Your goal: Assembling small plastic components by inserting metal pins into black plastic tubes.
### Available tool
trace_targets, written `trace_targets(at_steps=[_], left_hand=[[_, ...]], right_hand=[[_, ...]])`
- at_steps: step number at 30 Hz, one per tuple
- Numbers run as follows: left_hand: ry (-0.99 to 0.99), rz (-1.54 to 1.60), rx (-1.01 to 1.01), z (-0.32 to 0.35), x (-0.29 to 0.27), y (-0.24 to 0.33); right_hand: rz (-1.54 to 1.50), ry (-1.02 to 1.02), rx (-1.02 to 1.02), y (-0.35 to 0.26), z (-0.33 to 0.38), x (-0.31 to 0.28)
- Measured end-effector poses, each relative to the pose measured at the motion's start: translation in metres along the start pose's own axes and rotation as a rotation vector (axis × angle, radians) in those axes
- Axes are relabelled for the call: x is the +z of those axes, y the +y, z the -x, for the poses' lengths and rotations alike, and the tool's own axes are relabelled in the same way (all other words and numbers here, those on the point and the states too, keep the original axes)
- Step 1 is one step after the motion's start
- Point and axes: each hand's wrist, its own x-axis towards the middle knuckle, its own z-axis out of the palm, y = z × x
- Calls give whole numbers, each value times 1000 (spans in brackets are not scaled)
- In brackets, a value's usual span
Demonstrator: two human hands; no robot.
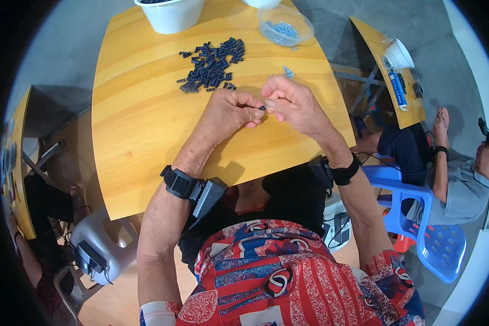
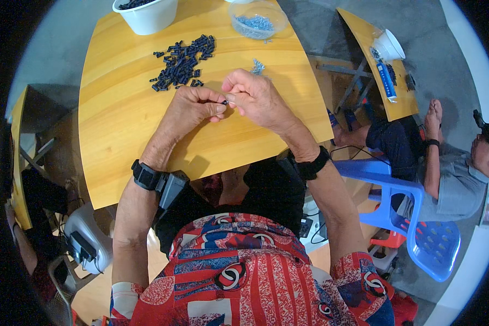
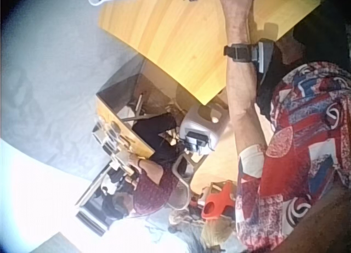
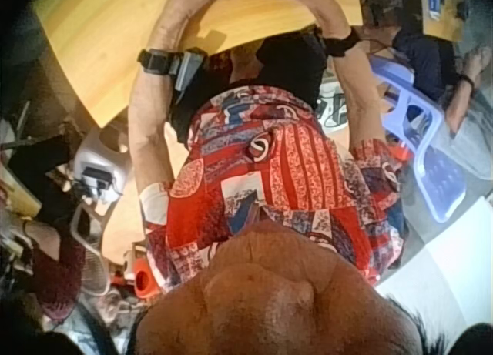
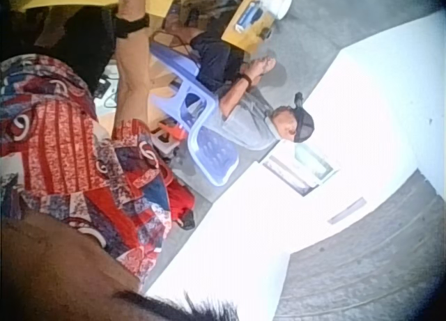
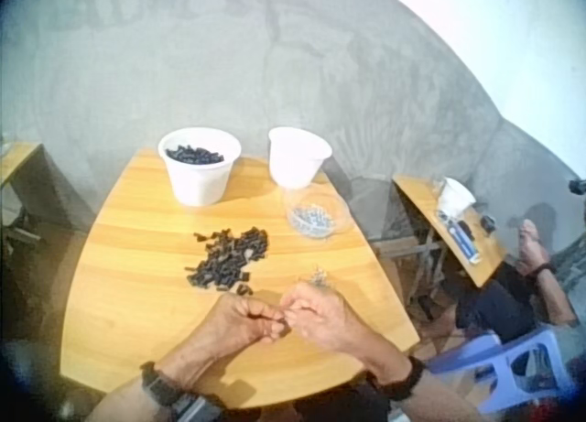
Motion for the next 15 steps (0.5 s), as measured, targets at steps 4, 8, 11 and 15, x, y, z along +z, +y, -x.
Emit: trace_targets(at_steps=[4,8,11,15], left_hand=[[-12,15,10,0,0,1],[-1,4,-16,-2,0,-2],[33,40,-1,0,2,0],[35,56,-11,-1,3,-2]], right_hand=[[102,1,-6,6,0,0],[210,32,-72,4,0,3],[330,50,-90,-4,1,4],[314,37,-56,-8,1,4]])
